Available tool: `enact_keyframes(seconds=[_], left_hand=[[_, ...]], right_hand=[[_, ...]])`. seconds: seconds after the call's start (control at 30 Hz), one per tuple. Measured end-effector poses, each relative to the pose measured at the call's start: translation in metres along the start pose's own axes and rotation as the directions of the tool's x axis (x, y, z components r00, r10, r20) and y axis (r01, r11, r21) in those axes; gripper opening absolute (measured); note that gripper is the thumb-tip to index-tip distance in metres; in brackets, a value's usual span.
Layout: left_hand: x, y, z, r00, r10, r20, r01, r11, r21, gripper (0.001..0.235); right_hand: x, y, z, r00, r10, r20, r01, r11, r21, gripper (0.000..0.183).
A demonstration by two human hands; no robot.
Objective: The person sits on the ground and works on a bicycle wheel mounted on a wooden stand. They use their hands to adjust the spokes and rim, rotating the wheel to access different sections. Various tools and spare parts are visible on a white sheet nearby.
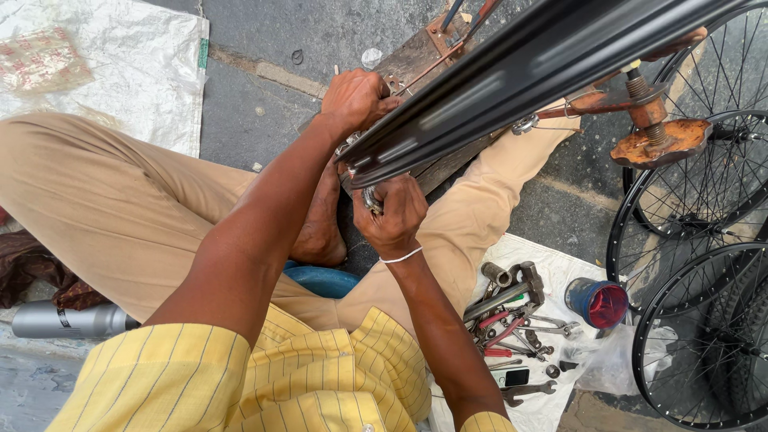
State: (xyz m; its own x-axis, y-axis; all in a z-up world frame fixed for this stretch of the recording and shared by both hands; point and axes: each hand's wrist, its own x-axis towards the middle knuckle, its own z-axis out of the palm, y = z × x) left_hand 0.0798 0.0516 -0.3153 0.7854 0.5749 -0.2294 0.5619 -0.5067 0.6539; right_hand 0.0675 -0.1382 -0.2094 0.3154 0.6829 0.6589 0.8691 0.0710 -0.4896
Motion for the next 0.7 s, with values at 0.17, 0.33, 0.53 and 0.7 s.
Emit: enact_keyframes(seconds=[0.17,0.33,0.53,0.7], left_hand=[[-0.001,-0.002,0.005,0.997,0.035,-0.064,-0.036,0.999,-0.022,0.036],[0.002,-0.01,0.015,1.0,-0.02,0.014,0.021,0.999,-0.028,0.03],[0.015,-0.051,0.05,0.902,0.297,-0.314,-0.302,0.953,0.035,0.024],[0.029,-0.097,0.093,0.929,0.277,-0.246,-0.272,0.961,0.055,0.021]], right_hand=[[-0.018,0.017,0.005,0.999,0.015,0.049,-0.014,1.0,-0.021,0.035],[-0.022,0.041,0.007,0.988,-0.014,0.151,0.025,0.997,-0.072,0.03],[0.027,-0.018,-0.008,0.997,-0.077,0.029,0.079,0.994,-0.076,0.027],[0.06,-0.11,-0.051,0.965,0.213,-0.151,-0.167,0.948,0.271,0.042]])
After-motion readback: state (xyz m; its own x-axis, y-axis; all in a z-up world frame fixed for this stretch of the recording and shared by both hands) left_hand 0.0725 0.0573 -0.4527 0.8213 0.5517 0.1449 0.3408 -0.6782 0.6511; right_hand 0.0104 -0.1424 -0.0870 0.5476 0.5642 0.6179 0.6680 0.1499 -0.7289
